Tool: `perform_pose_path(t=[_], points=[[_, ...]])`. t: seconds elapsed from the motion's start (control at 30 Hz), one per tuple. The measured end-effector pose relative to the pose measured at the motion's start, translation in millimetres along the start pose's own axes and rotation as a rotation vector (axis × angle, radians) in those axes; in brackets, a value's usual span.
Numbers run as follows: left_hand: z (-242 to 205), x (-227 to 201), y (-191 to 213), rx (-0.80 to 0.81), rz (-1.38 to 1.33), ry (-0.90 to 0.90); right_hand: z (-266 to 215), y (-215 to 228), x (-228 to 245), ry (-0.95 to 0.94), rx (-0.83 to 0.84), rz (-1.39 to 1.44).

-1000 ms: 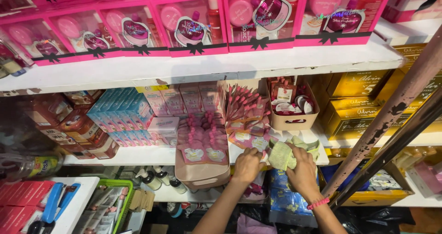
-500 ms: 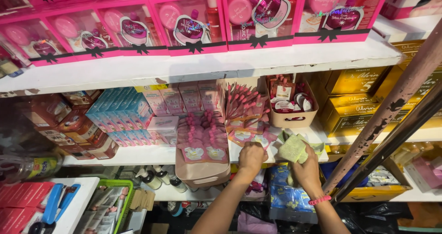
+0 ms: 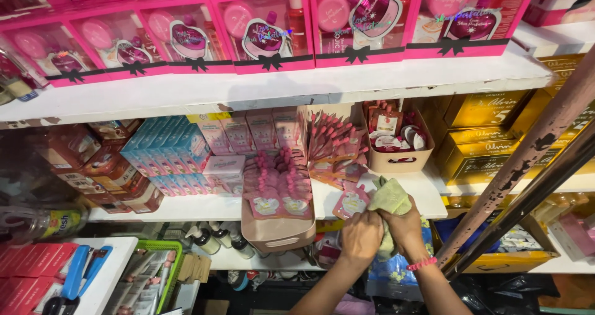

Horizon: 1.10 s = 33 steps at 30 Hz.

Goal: Wipe down beauty product sachets with a cloth and organize them into a storage bin.

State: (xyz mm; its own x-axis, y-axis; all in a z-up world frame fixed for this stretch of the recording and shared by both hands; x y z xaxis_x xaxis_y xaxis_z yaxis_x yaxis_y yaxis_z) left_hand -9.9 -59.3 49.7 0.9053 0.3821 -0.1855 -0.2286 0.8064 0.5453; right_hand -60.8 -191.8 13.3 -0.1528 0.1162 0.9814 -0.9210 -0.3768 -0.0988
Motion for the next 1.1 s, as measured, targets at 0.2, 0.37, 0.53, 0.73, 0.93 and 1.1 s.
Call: perform_pose_path(t=[0.2,0.37,0.53,0.73,0.93,1.1], points=[[-11,-2,58,-0.145,-0.471,0.262,11,19,3,-0.185,-0.038,0.129],[-84,26,-25,0.392,-0.756,0.947,18,40,-16,-0.291,-0.068,0.269],[-80,17,-27,0.451,-1.462,1.763,12,48,-15,-0.398,-0.058,0.368],[-44,24,3,0.050,-1.724,1.551,-1,50,41,-0.122,0.055,0.120],[-10,13,45,-0.090,-2.282,1.426,-16,52,129,0.173,0.066,-0.374],[-16,5,46,-0.070,-2.395,1.395,-60,18,206,0.342,0.039,-0.137]])
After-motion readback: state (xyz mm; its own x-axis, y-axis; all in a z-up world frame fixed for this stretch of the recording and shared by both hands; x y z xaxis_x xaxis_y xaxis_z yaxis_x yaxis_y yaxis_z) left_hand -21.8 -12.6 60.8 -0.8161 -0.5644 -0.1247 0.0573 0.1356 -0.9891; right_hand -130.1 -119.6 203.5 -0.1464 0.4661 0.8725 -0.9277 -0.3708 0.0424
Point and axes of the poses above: each hand's wrist, its own z-axis towards the middle knuckle, its own y-axis out of the back of the hand, x = y × z, the point moved 4 cm from there along z, towards the middle knuckle, and after that the axes turned 12 degrees about -x, right-handed, at the moved point
